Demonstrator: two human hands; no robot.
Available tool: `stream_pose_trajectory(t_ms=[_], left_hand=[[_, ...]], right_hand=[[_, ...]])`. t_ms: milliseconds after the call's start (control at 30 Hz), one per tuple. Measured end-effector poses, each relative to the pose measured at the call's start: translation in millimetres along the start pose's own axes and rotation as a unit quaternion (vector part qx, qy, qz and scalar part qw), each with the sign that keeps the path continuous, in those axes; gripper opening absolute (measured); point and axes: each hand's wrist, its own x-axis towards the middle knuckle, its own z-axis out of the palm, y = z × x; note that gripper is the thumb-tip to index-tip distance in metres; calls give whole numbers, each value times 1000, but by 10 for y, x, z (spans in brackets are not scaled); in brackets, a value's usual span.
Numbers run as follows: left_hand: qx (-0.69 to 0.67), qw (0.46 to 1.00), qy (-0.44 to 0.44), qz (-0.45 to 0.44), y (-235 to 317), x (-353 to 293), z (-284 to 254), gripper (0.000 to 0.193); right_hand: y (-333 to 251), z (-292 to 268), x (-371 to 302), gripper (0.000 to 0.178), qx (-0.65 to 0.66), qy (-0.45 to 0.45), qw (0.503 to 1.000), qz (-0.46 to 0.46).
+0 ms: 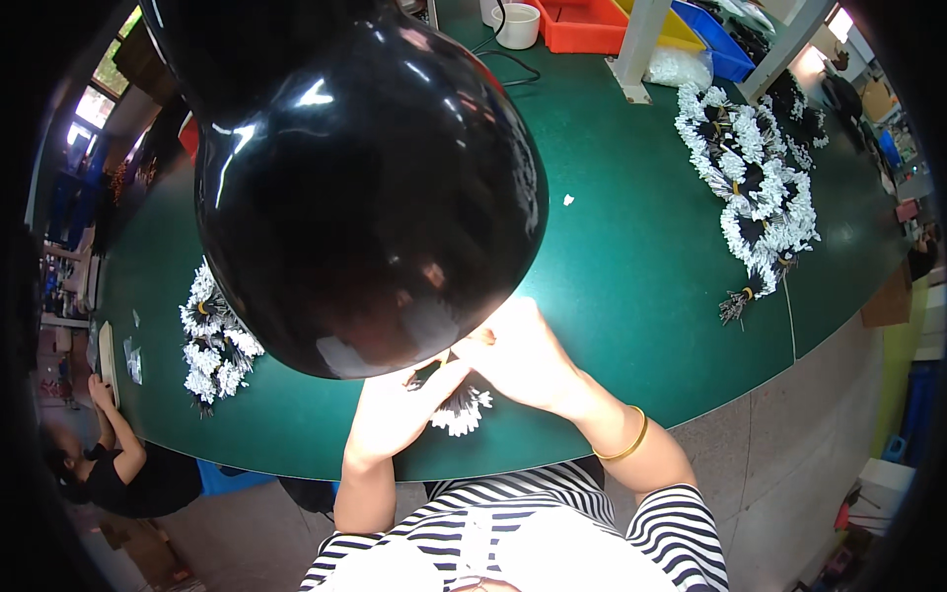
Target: Assembling small white flower-shaped decorative components at a production workbench.
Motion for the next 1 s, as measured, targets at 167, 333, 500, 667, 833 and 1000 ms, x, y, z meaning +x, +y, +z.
stream_pose_trajectory(t_ms=[167,333,500,667,833,1000], left_hand=[[-163,984,47,58,-204,-40,143,19],[-28,994,22,105,-189,15,72,19],[-106,987,-3,123,-323,14,78,24],[-208,974,27,80,-258,24,79,21],[-224,964,-16,145,-493,41,-19,47],[-290,928,6,233,-614,60,-14,70]], right_hand=[[-22,-60,16,14,-48,62,996,33],[-11,-10,-1,18,-54,-5,997,49],[0,-44,-2,10,-103,29,994,-3],[-73,-78,82,9,-16,21,995,93],[-5,-55,44,12,129,2,990,61],[91,0,48,16,264,-36,963,40]])
